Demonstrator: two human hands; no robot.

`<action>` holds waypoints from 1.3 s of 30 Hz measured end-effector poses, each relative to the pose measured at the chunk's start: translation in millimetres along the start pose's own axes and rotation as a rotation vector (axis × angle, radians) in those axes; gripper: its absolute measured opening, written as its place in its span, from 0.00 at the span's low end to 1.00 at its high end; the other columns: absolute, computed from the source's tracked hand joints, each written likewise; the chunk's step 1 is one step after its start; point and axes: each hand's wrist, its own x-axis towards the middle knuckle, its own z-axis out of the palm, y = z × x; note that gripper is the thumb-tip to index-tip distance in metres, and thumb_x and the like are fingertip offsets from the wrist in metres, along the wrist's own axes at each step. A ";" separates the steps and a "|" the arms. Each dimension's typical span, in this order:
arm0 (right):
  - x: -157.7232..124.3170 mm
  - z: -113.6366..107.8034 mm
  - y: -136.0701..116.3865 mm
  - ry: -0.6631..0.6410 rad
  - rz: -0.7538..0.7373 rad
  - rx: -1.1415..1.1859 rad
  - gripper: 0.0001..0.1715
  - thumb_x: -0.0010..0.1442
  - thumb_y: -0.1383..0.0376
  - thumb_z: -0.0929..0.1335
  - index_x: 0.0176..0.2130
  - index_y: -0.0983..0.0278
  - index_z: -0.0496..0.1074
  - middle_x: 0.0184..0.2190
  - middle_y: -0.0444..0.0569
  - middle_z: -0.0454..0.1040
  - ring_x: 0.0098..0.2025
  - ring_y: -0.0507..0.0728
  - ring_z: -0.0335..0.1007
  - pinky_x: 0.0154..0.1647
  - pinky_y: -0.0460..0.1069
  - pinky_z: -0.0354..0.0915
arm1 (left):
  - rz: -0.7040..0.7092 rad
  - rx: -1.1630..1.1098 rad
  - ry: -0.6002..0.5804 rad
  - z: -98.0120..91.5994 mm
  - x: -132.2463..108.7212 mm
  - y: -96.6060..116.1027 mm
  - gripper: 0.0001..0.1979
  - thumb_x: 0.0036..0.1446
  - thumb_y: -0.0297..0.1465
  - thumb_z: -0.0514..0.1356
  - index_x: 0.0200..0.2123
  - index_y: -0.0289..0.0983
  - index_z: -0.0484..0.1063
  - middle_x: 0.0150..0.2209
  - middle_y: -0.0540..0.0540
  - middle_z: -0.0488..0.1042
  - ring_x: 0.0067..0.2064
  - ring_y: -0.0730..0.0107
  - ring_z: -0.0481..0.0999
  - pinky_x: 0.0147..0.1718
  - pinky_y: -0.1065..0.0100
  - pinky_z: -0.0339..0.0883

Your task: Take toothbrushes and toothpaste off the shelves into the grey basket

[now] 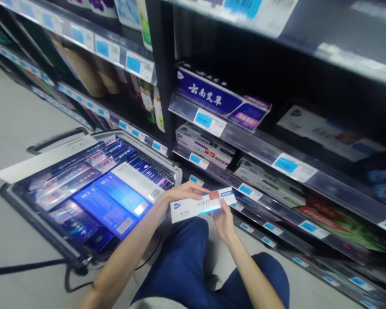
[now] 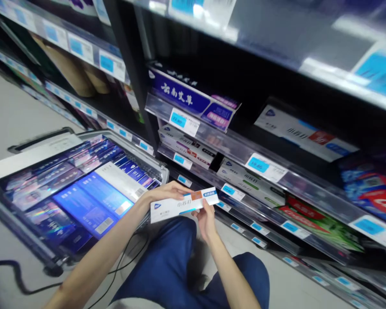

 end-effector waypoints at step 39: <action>-124.0 -8.1 -346.4 0.345 -1.522 -1.494 0.25 0.51 0.67 0.78 0.49 0.56 0.78 0.46 0.51 0.79 0.46 0.62 0.77 0.48 0.58 0.73 | -0.173 0.106 -0.044 21.3 7.9 -5.9 0.39 0.53 0.54 0.62 0.60 0.36 0.63 0.49 0.34 0.74 0.39 0.58 0.79 0.27 0.62 0.78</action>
